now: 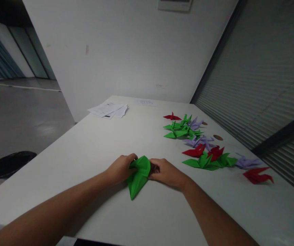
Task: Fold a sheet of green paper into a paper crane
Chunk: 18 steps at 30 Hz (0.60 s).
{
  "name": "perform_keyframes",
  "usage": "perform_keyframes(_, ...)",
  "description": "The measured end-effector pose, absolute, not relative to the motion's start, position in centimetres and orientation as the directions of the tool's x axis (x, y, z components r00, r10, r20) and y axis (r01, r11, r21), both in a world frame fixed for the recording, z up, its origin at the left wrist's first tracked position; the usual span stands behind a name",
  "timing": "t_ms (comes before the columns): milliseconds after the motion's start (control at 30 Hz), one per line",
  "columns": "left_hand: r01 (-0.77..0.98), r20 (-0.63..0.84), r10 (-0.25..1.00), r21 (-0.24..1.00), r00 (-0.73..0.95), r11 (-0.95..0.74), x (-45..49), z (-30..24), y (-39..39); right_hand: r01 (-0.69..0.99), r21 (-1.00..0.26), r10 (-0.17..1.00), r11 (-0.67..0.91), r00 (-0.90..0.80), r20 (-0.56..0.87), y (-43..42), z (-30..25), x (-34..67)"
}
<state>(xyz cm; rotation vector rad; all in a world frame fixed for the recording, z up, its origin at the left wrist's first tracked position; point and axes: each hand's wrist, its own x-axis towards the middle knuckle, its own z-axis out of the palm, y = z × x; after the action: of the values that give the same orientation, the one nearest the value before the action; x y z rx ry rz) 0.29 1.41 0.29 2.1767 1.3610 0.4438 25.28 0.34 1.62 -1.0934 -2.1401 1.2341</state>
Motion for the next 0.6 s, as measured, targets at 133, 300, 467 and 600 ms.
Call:
perform_keyframes(133, 0.729, 0.000, 0.895, 0.580, 0.447, -0.364, 0.4, 0.3, 1.4, 0.457, -0.826, 0.833, 0.330, -0.553, 0.026, 0.4, 1.3, 24.8)
perform_keyframes(300, 0.710, 0.018, 0.888, 0.593, 0.459, -0.379, 0.4, 0.3, 1.5, 0.537, -0.748, 0.851, 0.391, -0.519, 0.072, 0.3, 1.2, 24.0)
perform_keyframes(467, 0.707, 0.032, 0.885, 0.588, 0.465, -0.393, 0.4, 0.2, 1.5, 0.597, -0.698, 0.867, 0.395, -0.493, 0.069, 0.2, 0.8, 23.5)
perform_keyframes(600, 0.697, 0.045, 0.879, 0.590, 0.474, -0.406, 0.4, 0.0, 1.6, 0.667, -0.653, 0.902, 0.359, -0.428, 0.057, 0.2, 0.2, 22.8)
